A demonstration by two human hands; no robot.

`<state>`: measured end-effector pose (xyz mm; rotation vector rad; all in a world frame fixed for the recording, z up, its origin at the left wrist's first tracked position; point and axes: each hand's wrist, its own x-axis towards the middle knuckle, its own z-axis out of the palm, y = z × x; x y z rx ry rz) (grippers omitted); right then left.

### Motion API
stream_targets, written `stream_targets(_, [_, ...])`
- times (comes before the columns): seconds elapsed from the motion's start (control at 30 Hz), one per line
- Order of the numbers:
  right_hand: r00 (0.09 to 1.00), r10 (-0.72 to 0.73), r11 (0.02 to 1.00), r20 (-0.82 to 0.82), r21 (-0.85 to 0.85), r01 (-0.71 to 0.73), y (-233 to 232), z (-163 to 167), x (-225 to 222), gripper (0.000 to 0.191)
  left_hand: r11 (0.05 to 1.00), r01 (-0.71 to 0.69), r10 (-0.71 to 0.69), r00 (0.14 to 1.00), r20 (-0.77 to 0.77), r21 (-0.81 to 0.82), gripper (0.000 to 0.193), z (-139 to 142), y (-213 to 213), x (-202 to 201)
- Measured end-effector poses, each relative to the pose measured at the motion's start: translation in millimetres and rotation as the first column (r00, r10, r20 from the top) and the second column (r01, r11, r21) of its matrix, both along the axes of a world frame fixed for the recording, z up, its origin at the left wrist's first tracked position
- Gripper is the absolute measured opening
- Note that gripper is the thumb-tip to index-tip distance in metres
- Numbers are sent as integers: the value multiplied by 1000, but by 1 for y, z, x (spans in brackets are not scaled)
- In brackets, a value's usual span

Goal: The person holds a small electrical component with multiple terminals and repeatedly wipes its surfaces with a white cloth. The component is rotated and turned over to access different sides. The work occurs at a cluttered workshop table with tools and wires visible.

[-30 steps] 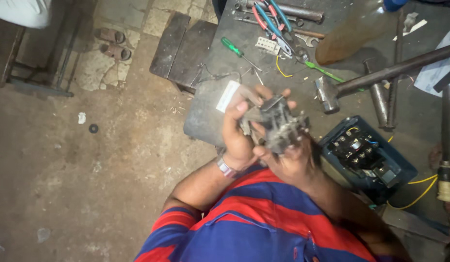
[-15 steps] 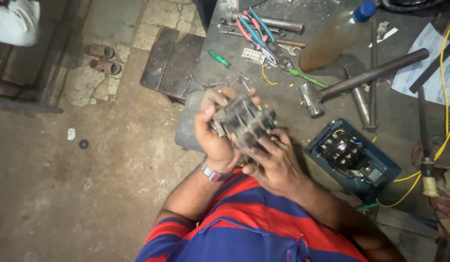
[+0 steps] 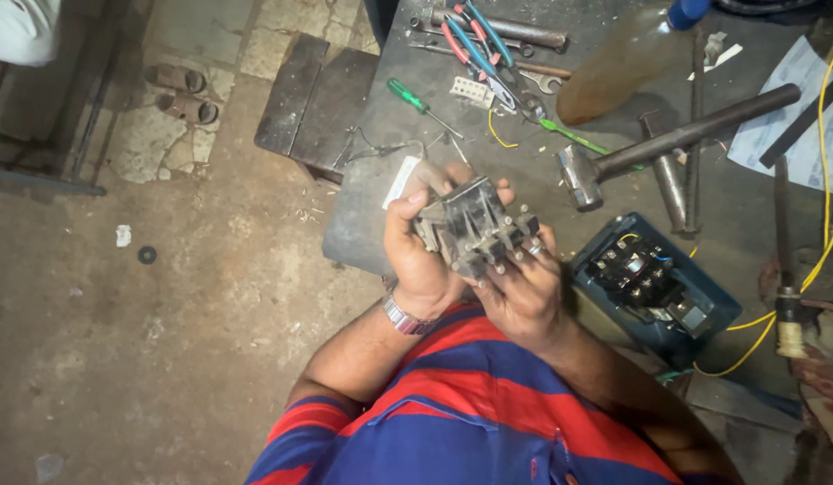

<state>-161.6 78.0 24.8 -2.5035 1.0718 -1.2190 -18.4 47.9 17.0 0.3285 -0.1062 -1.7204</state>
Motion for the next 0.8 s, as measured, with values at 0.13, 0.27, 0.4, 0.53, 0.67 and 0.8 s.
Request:
stream_targets(0.13, [994,33,999,107,-34,-30,-4,2,1,29,991,-46,38,997,-61,-122,27,-10,-2,-1])
stream_targets(0.27, [979,66,998,192,-12,-65,-5,2,2,32,999,12,-11,1000,-12,45,27,-15,-2,-1])
stream_targets(0.4, [990,16,999,138,29,-20,-3,2,1,30,999,32,-32,999,-4,8,27,-16,0,-2])
stream_targets(0.53, [968,-41,949,247,312,-40,2,-4,0,26,999,25,-26,999,-37,-36,26,-18,1,-2])
stream_targets(0.67, [947,-62,871,316,481,-104,5,-15,-4,25,996,31,-30,999,-17,80,31,-20,-1,-2])
stream_targets(0.8, [928,-122,811,352,574,-111,8,-24,-8,18,995,69,-64,995,-71,67,33,-20,-3,-1])
